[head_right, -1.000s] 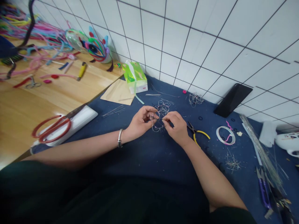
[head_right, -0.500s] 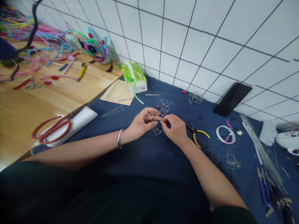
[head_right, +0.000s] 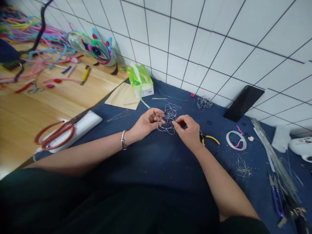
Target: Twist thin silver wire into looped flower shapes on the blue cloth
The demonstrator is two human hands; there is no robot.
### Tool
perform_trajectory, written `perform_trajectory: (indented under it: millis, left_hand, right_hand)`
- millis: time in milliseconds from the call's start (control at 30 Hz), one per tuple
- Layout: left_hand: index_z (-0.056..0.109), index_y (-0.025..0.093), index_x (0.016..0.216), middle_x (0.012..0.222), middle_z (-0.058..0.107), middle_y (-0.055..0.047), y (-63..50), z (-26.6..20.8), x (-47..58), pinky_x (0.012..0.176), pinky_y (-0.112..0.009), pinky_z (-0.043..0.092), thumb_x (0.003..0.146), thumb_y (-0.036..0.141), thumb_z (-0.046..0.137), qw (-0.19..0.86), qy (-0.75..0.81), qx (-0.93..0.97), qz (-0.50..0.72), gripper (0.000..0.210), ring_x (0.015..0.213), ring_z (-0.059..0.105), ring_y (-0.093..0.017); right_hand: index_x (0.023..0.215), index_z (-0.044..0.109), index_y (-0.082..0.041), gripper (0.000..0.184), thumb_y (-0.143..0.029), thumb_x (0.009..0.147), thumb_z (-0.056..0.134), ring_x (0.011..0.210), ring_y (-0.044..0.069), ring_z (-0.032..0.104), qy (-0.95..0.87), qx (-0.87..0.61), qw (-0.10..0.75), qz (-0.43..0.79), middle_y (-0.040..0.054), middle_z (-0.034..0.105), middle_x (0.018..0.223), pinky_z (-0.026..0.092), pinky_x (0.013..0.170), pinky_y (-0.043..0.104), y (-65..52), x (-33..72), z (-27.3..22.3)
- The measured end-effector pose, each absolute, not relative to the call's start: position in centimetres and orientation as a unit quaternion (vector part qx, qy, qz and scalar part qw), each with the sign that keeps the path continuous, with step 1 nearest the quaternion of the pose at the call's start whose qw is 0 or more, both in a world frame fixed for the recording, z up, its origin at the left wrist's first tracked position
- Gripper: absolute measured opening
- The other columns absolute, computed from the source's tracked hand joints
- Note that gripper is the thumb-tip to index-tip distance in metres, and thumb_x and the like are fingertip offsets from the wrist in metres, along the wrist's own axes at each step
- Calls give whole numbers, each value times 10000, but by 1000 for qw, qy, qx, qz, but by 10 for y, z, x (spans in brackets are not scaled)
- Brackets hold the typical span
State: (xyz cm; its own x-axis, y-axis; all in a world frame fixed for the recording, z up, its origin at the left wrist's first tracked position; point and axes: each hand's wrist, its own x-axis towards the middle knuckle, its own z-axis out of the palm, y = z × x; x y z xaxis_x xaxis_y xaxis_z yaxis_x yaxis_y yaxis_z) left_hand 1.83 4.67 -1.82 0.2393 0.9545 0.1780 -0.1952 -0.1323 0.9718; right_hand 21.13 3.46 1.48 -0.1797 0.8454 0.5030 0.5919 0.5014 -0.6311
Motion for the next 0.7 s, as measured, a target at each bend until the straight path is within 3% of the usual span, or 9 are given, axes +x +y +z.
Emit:
perform_trajectory:
  millis: [233, 433, 700]
  left_hand:
    - [507, 179, 1006, 910, 574, -15, 54, -21, 13, 767, -271, 508, 703, 83, 683, 583, 379, 492, 524, 363, 803, 616, -107]
    - [543, 178, 977, 863, 614, -11, 52, -15, 11, 794, -279, 494, 726, 125, 693, 574, 354, 505, 539, 297, 799, 591, -101]
    - [573, 159, 937, 870, 630, -23, 45, -10, 16, 734, -239, 468, 742, 128, 676, 574, 354, 520, 525, 223, 786, 582, -94]
  right_hand:
    - [761, 575, -216, 77, -225, 833, 602, 659, 130, 537, -787, -430, 413, 161, 8, 600, 779, 466, 634, 275, 41, 215, 10]
    - [798, 579, -214, 51, -188, 841, 574, 851, 176, 582, -856, -358, 353, 117, 46, 620, 871, 491, 755, 310, 44, 217, 0]
    - [969, 630, -204, 144, -192, 871, 526, 897, 196, 586, -878, -373, 297, 35, 73, 634, 931, 485, 806, 322, 40, 213, -10]
